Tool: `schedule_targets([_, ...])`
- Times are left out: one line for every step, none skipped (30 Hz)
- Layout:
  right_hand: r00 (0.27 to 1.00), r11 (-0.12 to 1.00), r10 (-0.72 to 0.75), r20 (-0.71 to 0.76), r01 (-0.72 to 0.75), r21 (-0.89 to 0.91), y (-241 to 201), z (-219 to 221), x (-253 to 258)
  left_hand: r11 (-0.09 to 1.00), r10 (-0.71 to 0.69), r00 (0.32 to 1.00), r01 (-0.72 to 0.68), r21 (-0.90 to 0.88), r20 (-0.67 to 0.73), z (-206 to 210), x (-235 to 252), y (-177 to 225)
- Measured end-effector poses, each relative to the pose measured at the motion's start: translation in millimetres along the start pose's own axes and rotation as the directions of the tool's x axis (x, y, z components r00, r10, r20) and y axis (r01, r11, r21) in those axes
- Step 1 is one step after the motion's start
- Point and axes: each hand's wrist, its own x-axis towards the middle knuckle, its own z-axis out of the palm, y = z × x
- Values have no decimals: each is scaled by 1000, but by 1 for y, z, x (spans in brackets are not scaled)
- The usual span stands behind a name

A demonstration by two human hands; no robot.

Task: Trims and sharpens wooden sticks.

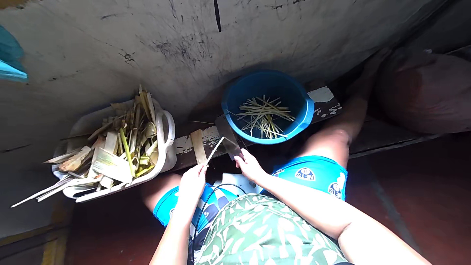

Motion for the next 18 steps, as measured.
schedule_targets([1000,996,9,-28,-12,-84,1,-1,1,998,-4,999,8,70,-48,-7,-1,1])
schedule_targets([999,988,25,-42,-31,-154,0,-2,2,993,-2,996,13,121,-89,-10,-3,2])
schedule_targets([998,976,41,-39,-48,-212,-1,-4,2,988,10,992,10,157,-124,-11,-3,3])
schedule_targets([999,964,47,-22,-52,-262,-4,-6,1,984,20,989,6,178,-145,-11,-3,3])
schedule_targets([999,951,42,5,-39,-307,-6,-7,0,982,23,989,6,191,-147,-9,-1,3])
schedule_targets([999,937,26,40,-10,-349,-9,-8,-1,980,17,991,11,200,-135,-7,1,3])
schedule_targets([997,922,-2,81,33,-387,-11,-7,-3,978,2,994,21,207,-111,-4,4,4])
schedule_targets([991,904,-33,128,84,-419,-12,-7,-5,976,-16,997,33,217,-81,-3,7,6])
schedule_targets([982,882,-69,174,142,-450,-13,-6,-8,973,-31,998,42,227,-55,-1,9,8])
schedule_targets([970,856,-118,214,209,-474,-13,-4,-10,971,-40,999,48,236,-37,-1,11,11])
schedule_targets([954,826,-165,251,273,-493,-12,-2,-13,970,-47,999,52,239,-27,0,12,12])
schedule_targets([935,793,-215,281,335,-509,-11,0,-15,968,-54,998,58,244,-22,-1,13,15])
schedule_targets([915,760,-264,304,391,-519,-12,2,-19,966,-63,998,66,250,-18,-2,13,17])
schedule_targets([894,726,-315,319,443,-526,-13,4,-22,962,-78,997,80,262,-19,-4,12,21])
schedule_targets([872,696,-365,327,489,-526,-15,5,-24,956,-98,995,101,276,-25,-6,12,24])
schedule_targets([856,678,-396,334,517,-523,-17,6,-25,949,-112,993,118,291,-37,-7,11,26])
schedule_targets([847,668,-413,334,532,-521,-19,7,-25,946,-115,992,124,300,-50,-7,12,27])
schedule_targets([848,665,-414,331,530,-527,-19,7,-24,947,-101,993,115,300,-61,-7,12,26])
